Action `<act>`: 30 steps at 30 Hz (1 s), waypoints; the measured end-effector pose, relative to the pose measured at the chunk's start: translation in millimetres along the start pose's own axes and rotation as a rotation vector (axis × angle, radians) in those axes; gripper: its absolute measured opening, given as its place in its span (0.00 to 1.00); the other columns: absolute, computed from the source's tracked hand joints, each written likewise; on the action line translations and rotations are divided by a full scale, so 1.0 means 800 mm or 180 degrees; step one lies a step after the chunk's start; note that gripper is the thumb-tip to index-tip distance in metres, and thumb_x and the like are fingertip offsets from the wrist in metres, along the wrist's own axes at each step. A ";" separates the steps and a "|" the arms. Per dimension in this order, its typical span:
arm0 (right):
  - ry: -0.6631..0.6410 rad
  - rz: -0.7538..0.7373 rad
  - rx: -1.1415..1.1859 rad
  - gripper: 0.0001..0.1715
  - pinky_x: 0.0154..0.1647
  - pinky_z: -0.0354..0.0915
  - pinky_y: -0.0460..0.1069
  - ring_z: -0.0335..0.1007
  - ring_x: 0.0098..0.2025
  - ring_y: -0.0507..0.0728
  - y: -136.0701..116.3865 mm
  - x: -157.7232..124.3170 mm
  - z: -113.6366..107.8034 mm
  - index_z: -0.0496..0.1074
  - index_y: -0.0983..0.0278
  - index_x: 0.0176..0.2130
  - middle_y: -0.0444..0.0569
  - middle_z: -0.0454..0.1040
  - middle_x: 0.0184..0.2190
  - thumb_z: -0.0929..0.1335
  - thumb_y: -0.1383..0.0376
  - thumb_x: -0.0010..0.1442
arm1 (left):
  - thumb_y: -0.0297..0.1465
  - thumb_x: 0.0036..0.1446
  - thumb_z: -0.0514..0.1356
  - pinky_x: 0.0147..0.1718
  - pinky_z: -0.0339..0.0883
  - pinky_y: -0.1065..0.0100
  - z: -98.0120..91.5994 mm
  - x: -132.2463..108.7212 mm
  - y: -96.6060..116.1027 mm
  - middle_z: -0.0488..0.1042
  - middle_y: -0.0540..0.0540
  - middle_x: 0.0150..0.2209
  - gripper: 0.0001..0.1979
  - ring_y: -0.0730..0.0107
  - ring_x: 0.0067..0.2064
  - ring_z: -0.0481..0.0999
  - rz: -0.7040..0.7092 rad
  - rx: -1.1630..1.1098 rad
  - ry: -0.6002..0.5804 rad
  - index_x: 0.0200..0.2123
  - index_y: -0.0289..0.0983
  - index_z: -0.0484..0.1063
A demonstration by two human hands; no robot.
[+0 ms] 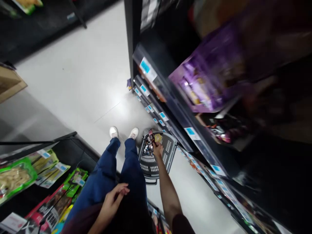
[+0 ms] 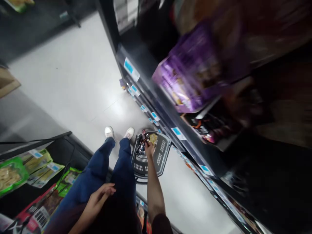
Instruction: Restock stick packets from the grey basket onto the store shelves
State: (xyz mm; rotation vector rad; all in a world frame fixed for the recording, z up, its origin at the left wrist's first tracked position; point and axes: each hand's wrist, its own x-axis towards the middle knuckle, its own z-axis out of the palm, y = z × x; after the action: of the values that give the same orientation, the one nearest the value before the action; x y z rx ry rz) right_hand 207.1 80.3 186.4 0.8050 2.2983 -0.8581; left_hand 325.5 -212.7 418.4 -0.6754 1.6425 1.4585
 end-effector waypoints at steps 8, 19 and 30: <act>0.0136 -0.1614 0.0915 0.07 0.46 0.72 0.59 0.78 0.41 0.63 -0.139 -0.208 -0.142 0.80 0.55 0.34 0.48 0.80 0.35 0.70 0.63 0.58 | 0.33 0.60 0.57 0.66 0.59 0.50 -0.001 0.009 0.142 0.72 0.41 0.61 0.22 0.52 0.64 0.69 0.1945 0.1271 0.0119 0.59 0.44 0.72; 0.0621 -0.2326 0.1750 0.15 0.49 0.73 0.58 0.78 0.44 0.63 -0.258 -0.312 -0.236 0.78 0.59 0.47 0.52 0.80 0.43 0.70 0.59 0.62 | 0.44 0.62 0.57 0.50 0.73 0.59 0.002 -0.020 0.260 0.82 0.41 0.44 0.19 0.55 0.46 0.81 0.2463 0.1134 -0.0346 0.50 0.41 0.75; 0.0147 -0.2804 0.0782 0.27 0.62 0.64 0.54 0.70 0.58 0.59 -0.265 -0.344 -0.259 0.69 0.54 0.62 0.48 0.73 0.57 0.68 0.66 0.65 | 0.59 0.52 0.57 0.44 0.75 0.57 0.031 0.001 0.270 0.78 0.34 0.47 0.36 0.50 0.50 0.78 0.2001 0.0076 -0.0016 0.48 0.32 0.71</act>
State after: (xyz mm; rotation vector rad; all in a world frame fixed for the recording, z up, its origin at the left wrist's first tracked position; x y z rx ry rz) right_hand 186.8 4.2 583.2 -0.1669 2.6170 -1.5119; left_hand 152.4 -148.6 533.6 -0.1308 1.9656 1.8583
